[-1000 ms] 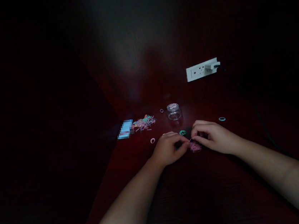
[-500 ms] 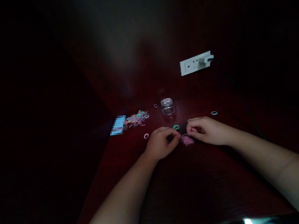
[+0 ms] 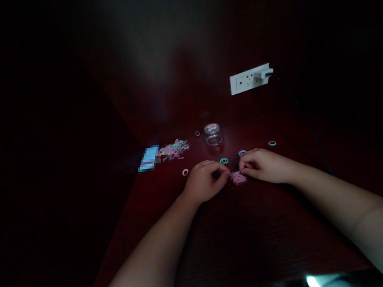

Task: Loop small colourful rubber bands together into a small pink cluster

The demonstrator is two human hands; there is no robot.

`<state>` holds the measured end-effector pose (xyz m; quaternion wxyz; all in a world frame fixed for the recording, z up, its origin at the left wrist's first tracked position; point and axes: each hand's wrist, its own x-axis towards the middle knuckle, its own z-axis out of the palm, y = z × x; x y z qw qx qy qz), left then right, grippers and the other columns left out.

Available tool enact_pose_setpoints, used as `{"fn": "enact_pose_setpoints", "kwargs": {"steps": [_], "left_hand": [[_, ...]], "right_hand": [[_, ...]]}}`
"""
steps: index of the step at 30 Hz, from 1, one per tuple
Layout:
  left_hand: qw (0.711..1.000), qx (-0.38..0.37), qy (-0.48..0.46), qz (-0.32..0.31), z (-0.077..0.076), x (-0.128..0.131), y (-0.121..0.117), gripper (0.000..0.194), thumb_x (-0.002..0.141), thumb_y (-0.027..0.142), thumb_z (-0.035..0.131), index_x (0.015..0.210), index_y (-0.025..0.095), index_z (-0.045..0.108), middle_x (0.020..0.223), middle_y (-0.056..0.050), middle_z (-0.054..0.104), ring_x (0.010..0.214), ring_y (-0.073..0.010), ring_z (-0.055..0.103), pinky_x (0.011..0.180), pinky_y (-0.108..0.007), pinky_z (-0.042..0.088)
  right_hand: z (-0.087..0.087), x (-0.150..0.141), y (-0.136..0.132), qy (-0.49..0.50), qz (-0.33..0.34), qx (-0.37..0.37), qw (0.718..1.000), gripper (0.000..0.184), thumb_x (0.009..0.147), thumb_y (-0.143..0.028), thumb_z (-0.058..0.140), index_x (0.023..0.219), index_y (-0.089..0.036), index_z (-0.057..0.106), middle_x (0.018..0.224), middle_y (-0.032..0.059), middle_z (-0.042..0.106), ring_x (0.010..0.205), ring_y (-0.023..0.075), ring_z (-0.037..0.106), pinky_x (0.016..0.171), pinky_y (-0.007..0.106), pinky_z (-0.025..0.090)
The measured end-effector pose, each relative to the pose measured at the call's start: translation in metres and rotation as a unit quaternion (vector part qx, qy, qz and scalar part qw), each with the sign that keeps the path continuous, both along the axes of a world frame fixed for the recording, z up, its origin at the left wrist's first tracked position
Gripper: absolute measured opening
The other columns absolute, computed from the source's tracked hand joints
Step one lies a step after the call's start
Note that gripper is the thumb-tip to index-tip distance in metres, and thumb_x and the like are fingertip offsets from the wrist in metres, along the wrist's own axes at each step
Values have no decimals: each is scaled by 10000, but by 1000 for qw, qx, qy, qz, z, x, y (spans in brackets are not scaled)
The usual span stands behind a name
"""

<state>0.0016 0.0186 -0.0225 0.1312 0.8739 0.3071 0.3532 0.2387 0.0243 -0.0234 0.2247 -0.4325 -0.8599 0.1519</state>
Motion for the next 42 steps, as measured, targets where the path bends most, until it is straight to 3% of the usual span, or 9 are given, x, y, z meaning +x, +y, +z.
{"fn": "enact_pose_setpoints", "kwargs": {"steps": [16,25,28,34,37,42], "left_hand": [[1000,-5,8,4,0,0,0,99,882,220,610,838,208,697,826,-2,727,781,-152,653,772,-298,494],[1000,-1,4,4,1,0,-1,127,899,237,597,825,205,695,816,-5,727,764,-150,648,764,-304,499],[1000,-7,18,-9,3,-1,-1,121,907,242,590,869,209,700,846,-8,729,797,-156,654,802,-321,507],[991,-4,108,-80,5,-3,-3,193,891,237,624,1056,264,719,1207,-23,693,1139,-212,598,1014,-405,451],[988,-5,122,-95,5,-3,-3,233,888,208,621,1095,264,710,1179,-14,717,1147,-206,596,1031,-403,440],[989,-8,101,-106,2,-3,-2,201,909,220,600,1077,240,707,1172,-23,718,1115,-186,619,1025,-381,448]], "right_hand": [[2,-2,-1,-34,-8,-16,999,125,800,-169,603,799,-198,725,652,-5,614,594,134,535,598,266,374],[7,5,0,10,-19,0,1000,175,873,-239,547,787,-200,695,727,22,672,628,157,568,611,284,403],[10,9,0,25,-65,15,997,169,871,-243,542,812,-206,696,788,36,715,681,179,615,650,297,440],[17,18,3,103,-201,72,972,191,888,-231,487,872,-197,675,808,53,729,700,195,651,653,303,460],[20,20,3,122,-243,85,959,193,886,-219,474,882,-189,664,809,59,723,687,195,640,634,297,445],[23,17,0,134,-251,94,954,203,886,-209,463,895,-181,664,810,65,716,696,196,629,639,290,432]]}}
